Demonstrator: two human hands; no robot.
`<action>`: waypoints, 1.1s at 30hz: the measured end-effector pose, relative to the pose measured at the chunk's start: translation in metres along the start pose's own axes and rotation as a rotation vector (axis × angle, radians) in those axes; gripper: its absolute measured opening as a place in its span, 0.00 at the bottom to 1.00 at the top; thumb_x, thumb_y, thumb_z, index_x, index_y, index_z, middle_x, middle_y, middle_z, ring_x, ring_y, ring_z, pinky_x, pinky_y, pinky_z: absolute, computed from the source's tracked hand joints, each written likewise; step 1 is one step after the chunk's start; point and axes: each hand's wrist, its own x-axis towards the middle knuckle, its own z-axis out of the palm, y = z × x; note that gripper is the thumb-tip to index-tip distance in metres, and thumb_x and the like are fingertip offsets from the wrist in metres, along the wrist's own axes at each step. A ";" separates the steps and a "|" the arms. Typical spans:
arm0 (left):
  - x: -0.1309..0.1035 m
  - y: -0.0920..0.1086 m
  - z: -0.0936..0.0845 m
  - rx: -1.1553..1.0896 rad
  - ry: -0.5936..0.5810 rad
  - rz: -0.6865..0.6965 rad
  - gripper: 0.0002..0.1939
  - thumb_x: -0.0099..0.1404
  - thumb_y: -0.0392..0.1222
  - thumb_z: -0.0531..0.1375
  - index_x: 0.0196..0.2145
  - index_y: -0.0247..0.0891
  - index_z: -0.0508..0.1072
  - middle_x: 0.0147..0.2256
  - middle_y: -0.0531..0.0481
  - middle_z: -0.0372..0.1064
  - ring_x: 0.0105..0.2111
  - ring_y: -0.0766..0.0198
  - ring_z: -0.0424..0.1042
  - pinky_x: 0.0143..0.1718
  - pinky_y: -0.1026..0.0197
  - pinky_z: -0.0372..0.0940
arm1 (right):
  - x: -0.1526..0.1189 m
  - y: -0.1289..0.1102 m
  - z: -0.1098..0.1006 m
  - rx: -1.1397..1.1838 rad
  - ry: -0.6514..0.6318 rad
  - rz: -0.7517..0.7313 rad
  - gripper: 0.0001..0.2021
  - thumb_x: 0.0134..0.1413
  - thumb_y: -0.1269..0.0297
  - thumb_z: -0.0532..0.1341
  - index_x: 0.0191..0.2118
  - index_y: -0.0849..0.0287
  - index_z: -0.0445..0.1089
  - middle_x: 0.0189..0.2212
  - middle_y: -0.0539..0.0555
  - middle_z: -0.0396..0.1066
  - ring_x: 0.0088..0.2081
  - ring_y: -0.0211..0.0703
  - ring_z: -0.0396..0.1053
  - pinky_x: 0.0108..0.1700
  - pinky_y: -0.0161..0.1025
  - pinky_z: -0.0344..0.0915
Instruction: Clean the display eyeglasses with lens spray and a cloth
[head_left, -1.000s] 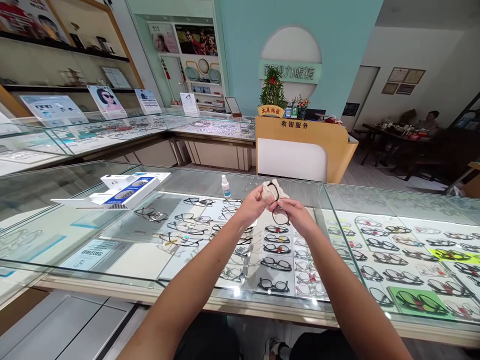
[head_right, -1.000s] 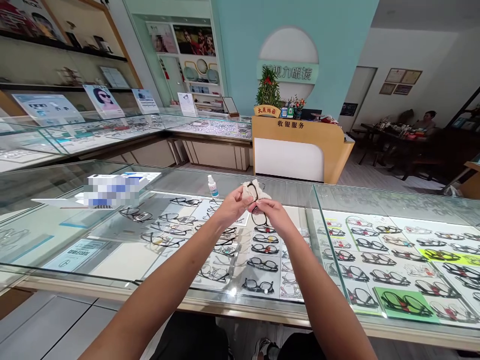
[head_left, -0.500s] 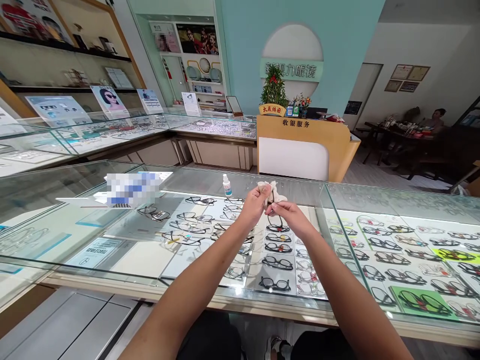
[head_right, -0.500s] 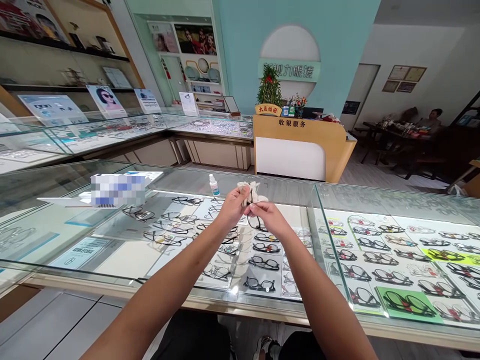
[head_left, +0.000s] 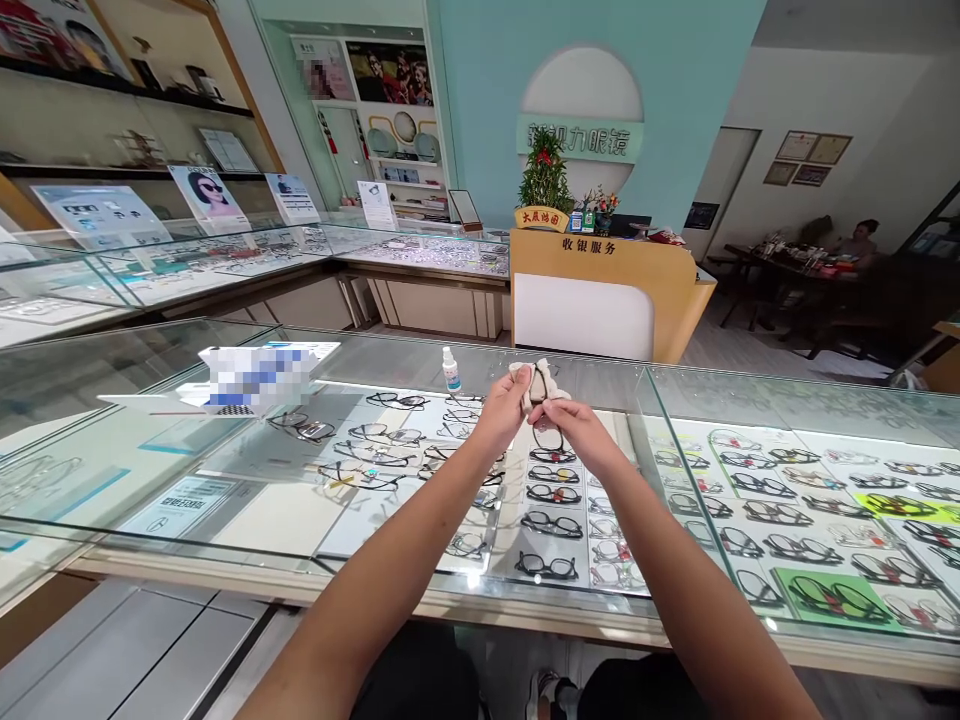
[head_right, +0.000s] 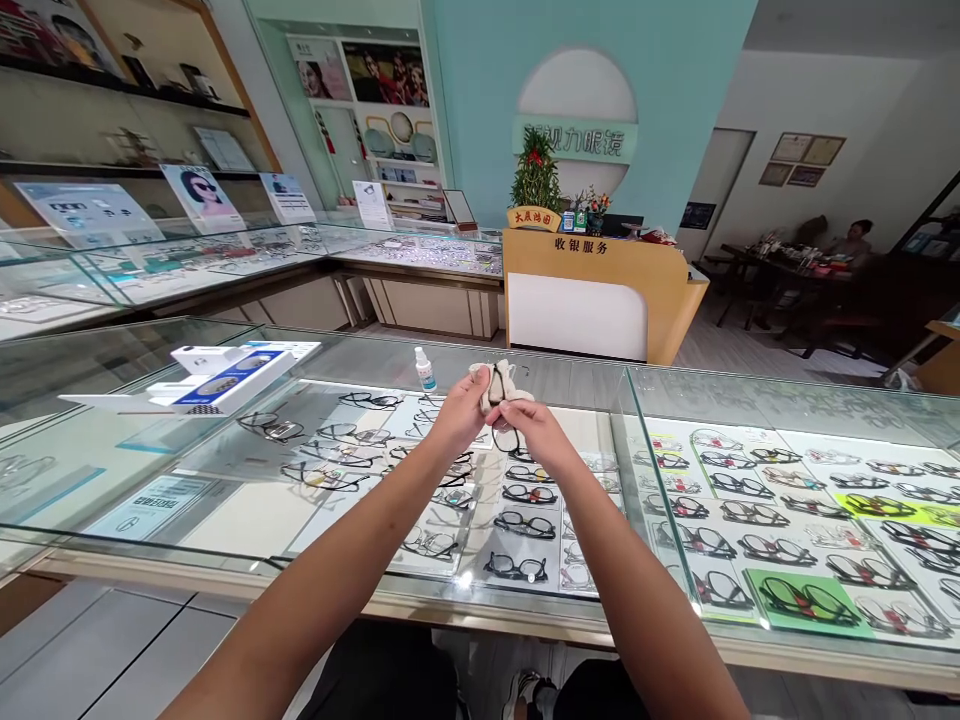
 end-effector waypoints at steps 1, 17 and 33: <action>0.002 0.000 -0.001 -0.023 -0.004 0.003 0.30 0.58 0.69 0.71 0.32 0.37 0.72 0.21 0.55 0.69 0.22 0.68 0.67 0.26 0.63 0.63 | 0.000 -0.002 -0.003 0.027 0.009 0.001 0.23 0.58 0.39 0.68 0.34 0.57 0.82 0.34 0.54 0.76 0.38 0.46 0.68 0.49 0.44 0.65; -0.012 -0.016 0.008 0.087 -0.176 -0.144 0.29 0.61 0.66 0.70 0.43 0.35 0.80 0.31 0.50 0.74 0.32 0.64 0.71 0.36 0.62 0.66 | 0.004 -0.005 -0.015 0.048 0.291 -0.184 0.19 0.60 0.42 0.66 0.38 0.53 0.83 0.45 0.54 0.69 0.48 0.47 0.67 0.52 0.41 0.65; -0.017 -0.012 0.016 0.172 -0.106 -0.049 0.27 0.63 0.67 0.69 0.39 0.37 0.75 0.27 0.52 0.71 0.25 0.66 0.68 0.28 0.64 0.62 | 0.005 -0.001 -0.004 0.104 0.296 -0.128 0.22 0.57 0.40 0.68 0.41 0.54 0.84 0.47 0.54 0.72 0.41 0.44 0.68 0.40 0.39 0.67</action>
